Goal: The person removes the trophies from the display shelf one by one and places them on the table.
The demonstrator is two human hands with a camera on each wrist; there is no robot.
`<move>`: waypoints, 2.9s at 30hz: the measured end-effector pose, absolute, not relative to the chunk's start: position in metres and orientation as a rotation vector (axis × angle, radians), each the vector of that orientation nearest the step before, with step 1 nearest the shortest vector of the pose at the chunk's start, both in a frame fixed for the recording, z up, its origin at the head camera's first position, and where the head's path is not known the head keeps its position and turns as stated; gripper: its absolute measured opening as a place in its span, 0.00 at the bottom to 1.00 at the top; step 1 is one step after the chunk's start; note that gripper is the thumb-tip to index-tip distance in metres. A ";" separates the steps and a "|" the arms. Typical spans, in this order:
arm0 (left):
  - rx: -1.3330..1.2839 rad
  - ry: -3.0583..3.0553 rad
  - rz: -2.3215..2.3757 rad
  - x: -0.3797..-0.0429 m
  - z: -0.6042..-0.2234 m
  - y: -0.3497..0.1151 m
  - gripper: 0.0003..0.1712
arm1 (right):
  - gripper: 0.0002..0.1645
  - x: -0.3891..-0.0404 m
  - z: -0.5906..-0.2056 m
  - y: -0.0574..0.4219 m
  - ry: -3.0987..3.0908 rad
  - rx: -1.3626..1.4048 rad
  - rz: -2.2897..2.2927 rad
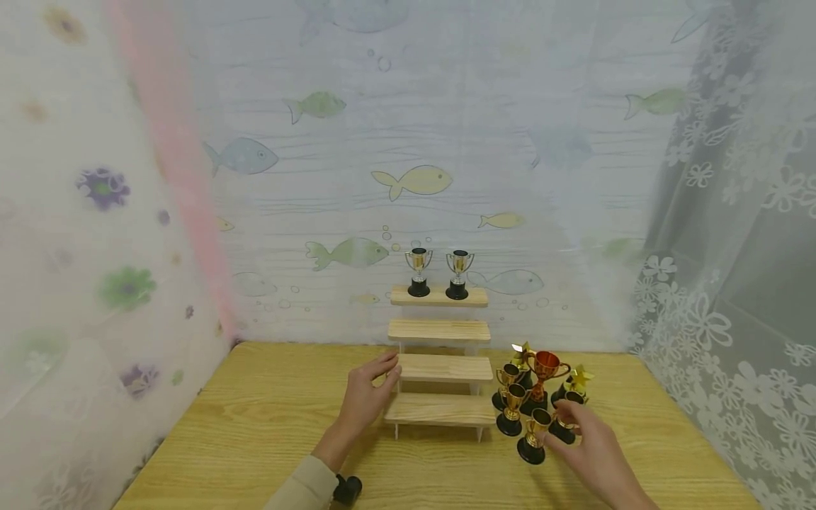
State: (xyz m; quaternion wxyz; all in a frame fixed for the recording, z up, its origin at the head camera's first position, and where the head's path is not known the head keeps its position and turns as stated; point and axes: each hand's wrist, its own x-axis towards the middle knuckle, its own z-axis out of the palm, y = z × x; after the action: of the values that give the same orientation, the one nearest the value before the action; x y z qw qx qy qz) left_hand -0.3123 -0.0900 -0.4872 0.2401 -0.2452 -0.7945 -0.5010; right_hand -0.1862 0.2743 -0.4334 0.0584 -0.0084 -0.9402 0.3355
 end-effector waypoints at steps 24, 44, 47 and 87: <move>-0.679 -2.162 -1.390 -0.314 -0.487 -0.091 0.18 | 0.30 -0.200 -0.390 0.254 -2.655 0.180 0.985; -0.668 -2.170 -1.395 -0.311 -0.485 -0.090 0.18 | 0.28 -0.227 -0.370 0.218 -2.578 0.355 1.096; -0.671 -2.173 -1.391 -0.312 -0.486 -0.090 0.18 | 0.28 -0.233 -0.368 0.213 -2.561 0.383 1.112; -0.654 -2.194 -1.395 -0.311 -0.488 -0.090 0.19 | 0.44 -0.346 -0.340 0.166 -2.599 0.162 1.368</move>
State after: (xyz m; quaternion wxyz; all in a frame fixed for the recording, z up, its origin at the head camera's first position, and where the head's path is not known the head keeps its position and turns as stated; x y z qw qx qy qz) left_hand -0.3110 -0.0904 -0.4879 0.2280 -0.2375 -0.7968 -0.5067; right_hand -0.3458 0.1665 -0.3397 0.0997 0.0548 -0.8792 0.4626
